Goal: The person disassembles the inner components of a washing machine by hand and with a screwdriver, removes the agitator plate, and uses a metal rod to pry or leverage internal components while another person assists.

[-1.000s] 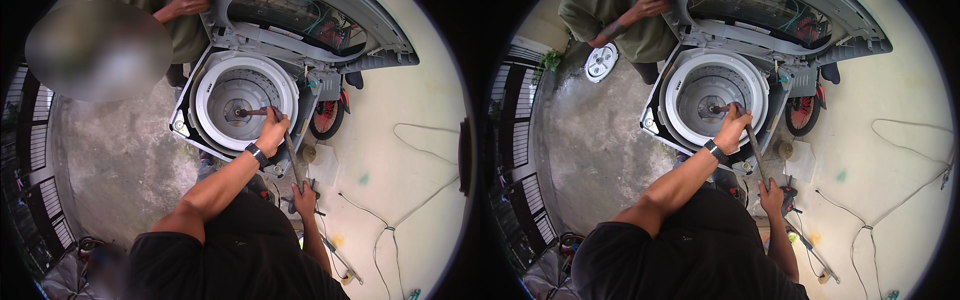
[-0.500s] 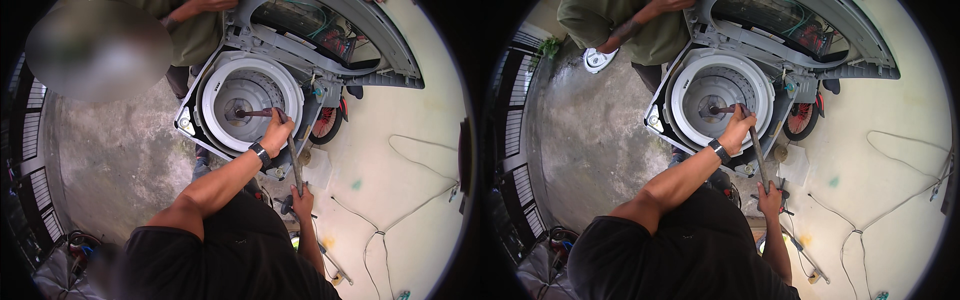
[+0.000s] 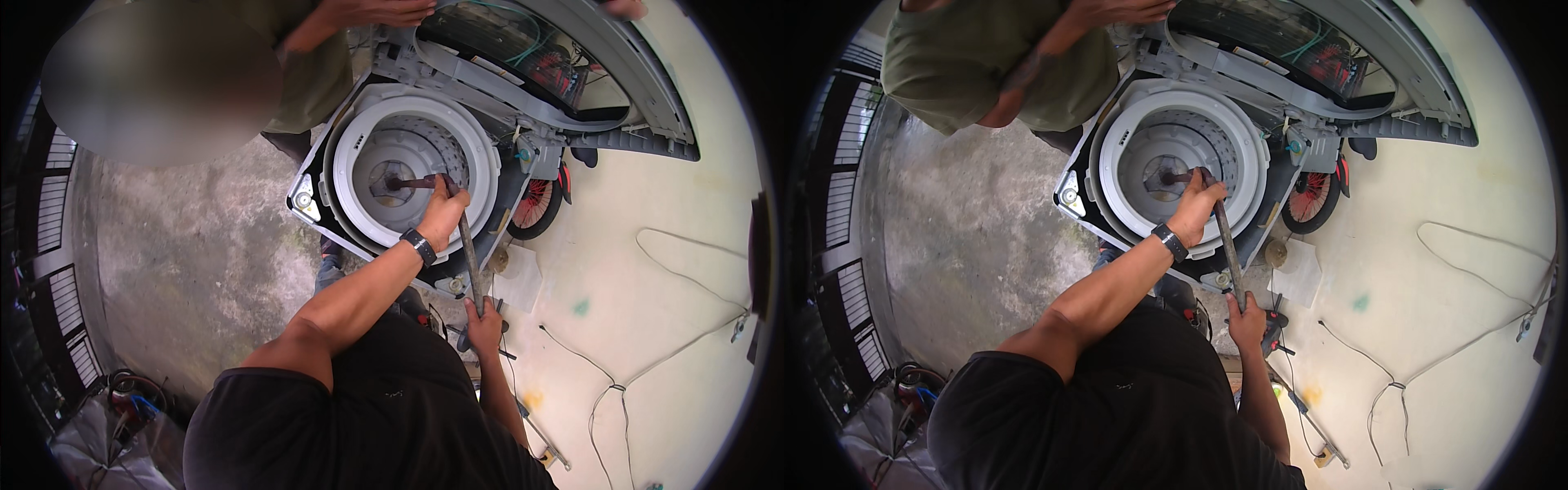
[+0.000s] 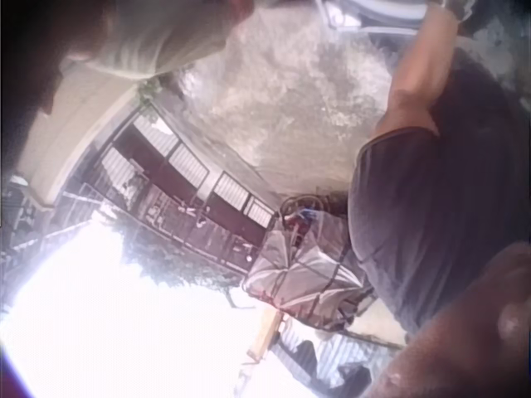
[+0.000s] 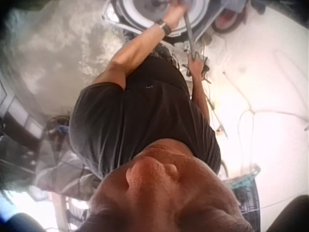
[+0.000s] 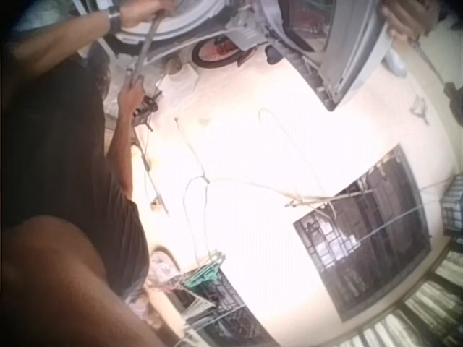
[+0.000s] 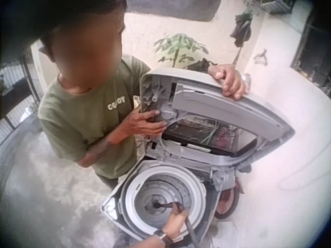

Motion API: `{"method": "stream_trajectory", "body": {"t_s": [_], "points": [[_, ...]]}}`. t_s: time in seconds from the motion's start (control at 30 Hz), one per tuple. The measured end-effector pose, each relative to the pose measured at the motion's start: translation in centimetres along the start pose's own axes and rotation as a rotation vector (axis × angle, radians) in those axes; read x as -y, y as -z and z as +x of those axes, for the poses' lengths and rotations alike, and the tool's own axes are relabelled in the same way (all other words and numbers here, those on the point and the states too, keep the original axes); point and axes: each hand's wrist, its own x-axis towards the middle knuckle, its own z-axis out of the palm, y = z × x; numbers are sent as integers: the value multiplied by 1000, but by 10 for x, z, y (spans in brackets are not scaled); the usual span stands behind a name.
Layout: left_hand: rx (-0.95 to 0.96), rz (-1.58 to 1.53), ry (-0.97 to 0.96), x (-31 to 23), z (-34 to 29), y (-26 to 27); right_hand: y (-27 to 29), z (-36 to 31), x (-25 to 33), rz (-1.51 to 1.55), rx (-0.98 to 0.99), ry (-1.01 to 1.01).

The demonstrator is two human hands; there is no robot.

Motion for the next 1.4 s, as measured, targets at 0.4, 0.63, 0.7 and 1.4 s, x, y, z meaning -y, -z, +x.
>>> {"method": "stream_trajectory", "body": {"t_s": [0.4,0.63,0.7,1.4], "points": [[-162,695,-248,1,23,14,-14,-13,29,-42,199,115],[-7,1507,-640,-26,28,26,-25,-29,48,45,215,148],[57,1564,-734,-27,35,34,-32,-34,60,82,252,105],[-57,1486,-766,-31,35,85,8,-96,-24,-70,-123,-77]]}}
